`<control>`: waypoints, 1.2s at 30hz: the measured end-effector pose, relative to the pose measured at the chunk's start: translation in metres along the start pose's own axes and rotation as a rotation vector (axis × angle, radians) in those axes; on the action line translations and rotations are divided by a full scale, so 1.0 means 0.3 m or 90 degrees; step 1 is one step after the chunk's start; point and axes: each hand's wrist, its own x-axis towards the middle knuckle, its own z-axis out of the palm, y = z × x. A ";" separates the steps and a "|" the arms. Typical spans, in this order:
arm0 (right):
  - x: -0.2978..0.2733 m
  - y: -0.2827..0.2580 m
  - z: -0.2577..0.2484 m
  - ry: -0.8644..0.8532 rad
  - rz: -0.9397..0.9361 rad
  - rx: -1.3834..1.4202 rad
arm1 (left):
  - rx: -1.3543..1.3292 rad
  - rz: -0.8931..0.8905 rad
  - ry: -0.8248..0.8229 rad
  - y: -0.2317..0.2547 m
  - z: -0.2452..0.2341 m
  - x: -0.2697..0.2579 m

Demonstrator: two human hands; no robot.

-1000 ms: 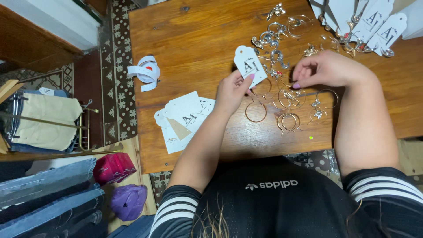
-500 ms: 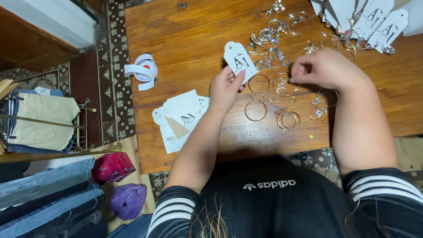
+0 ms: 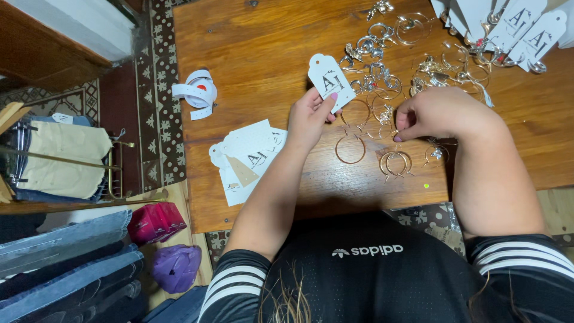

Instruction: The person attaches brand tags to various earrings and hoops by hand at a wooden table, then places the tagged items back onto the table surface.

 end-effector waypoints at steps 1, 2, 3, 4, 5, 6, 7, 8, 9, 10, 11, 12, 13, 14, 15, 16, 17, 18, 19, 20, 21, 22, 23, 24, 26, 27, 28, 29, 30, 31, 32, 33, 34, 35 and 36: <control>0.003 -0.003 0.003 0.007 0.002 -0.007 | 0.012 -0.008 0.001 0.012 0.001 -0.005; 0.005 -0.007 0.005 0.014 0.003 -0.014 | 0.024 -0.017 0.002 0.025 0.001 -0.011; 0.007 -0.007 0.007 0.014 0.003 -0.014 | 0.024 -0.017 0.003 0.021 0.001 -0.009; 0.008 -0.007 0.010 0.022 -0.005 -0.011 | 0.019 -0.012 0.001 0.017 0.001 -0.008; 0.009 -0.007 0.013 0.029 -0.012 -0.008 | 0.014 -0.008 -0.001 0.013 0.002 -0.007; 0.010 -0.007 0.011 0.029 -0.012 -0.009 | 0.013 -0.008 0.000 0.010 0.001 -0.004; 0.011 -0.007 0.010 0.017 -0.020 -0.005 | 0.017 -0.004 0.001 0.006 0.000 -0.002; 0.013 -0.007 0.009 0.005 -0.027 -0.002 | 0.022 0.000 0.002 0.003 0.000 0.000; 0.015 -0.004 0.011 0.005 -0.027 -0.002 | 0.022 0.000 0.002 0.005 0.001 -0.001; 0.017 -0.002 0.012 0.005 -0.040 0.009 | 0.022 -0.003 -0.002 0.008 0.002 -0.002; 0.019 0.000 0.013 0.004 -0.053 0.020 | 0.023 -0.006 -0.005 0.011 0.002 -0.003; 0.023 0.003 0.014 0.004 -0.054 0.020 | 0.023 -0.007 -0.005 0.009 0.002 -0.003; 0.027 0.007 0.015 0.014 -0.047 0.025 | 0.021 -0.005 -0.002 0.007 0.002 -0.002; 0.030 0.010 0.015 0.025 -0.041 0.030 | 0.020 -0.003 0.000 0.005 0.001 -0.001; 0.032 0.005 0.019 0.025 -0.041 0.029 | 0.020 -0.003 0.001 0.001 0.001 0.000; 0.034 0.001 0.024 0.029 -0.051 0.011 | 0.012 0.001 0.002 -0.003 0.001 0.001; 0.037 -0.004 0.028 0.034 -0.061 -0.008 | 0.005 0.005 0.003 -0.007 0.000 0.002; 0.035 -0.009 0.027 0.034 -0.062 -0.009 | 0.004 0.005 0.005 0.000 -0.002 -0.001; 0.033 -0.012 0.027 0.028 -0.065 -0.012 | 0.010 -0.003 0.004 0.007 -0.001 -0.003; 0.030 -0.015 0.028 0.022 -0.068 -0.016 | 0.015 -0.010 0.003 0.013 -0.001 -0.005; 0.034 -0.010 0.031 0.022 -0.068 -0.016 | 0.015 -0.010 0.003 0.005 -0.001 -0.003; 0.038 -0.004 0.034 0.015 -0.083 -0.023 | 0.013 0.005 0.004 -0.003 -0.001 0.000; 0.042 0.001 0.036 0.009 -0.098 -0.030 | 0.012 0.020 0.004 -0.010 -0.001 0.004; 0.037 0.000 0.031 0.009 -0.098 -0.030 | 0.012 0.020 0.004 -0.017 0.002 0.007; 0.027 -0.005 0.019 -0.005 -0.108 -0.014 | 0.000 0.010 0.005 -0.030 0.007 0.013; 0.035 0.007 0.025 -0.004 -0.107 -0.014 | 0.000 0.010 0.003 -0.010 0.009 0.003; 0.043 0.017 0.031 0.044 -0.148 0.077 | 0.003 -0.011 -0.001 0.010 0.010 -0.008; 0.052 0.028 0.035 0.094 -0.189 0.167 | 0.006 -0.032 -0.003 0.030 0.010 -0.018; 0.045 0.026 0.047 0.095 -0.188 0.166 | 0.005 -0.031 -0.003 0.013 0.023 -0.016; 0.039 0.025 0.057 0.178 -0.257 0.327 | -0.040 -0.028 -0.008 -0.005 0.036 -0.013; 0.034 0.024 0.067 0.261 -0.322 0.491 | -0.085 -0.025 -0.012 -0.022 0.049 -0.010; 0.052 0.014 0.086 0.261 -0.324 0.488 | -0.086 -0.024 -0.010 -0.027 0.054 -0.016; 0.072 0.005 0.106 0.333 -0.335 0.561 | -0.121 0.008 -0.034 -0.032 0.059 -0.021; 0.091 -0.007 0.127 0.404 -0.347 0.634 | -0.155 0.038 -0.057 -0.039 0.062 -0.030; 0.095 -0.019 0.127 0.402 -0.349 0.633 | -0.155 0.039 -0.054 -0.043 0.066 -0.032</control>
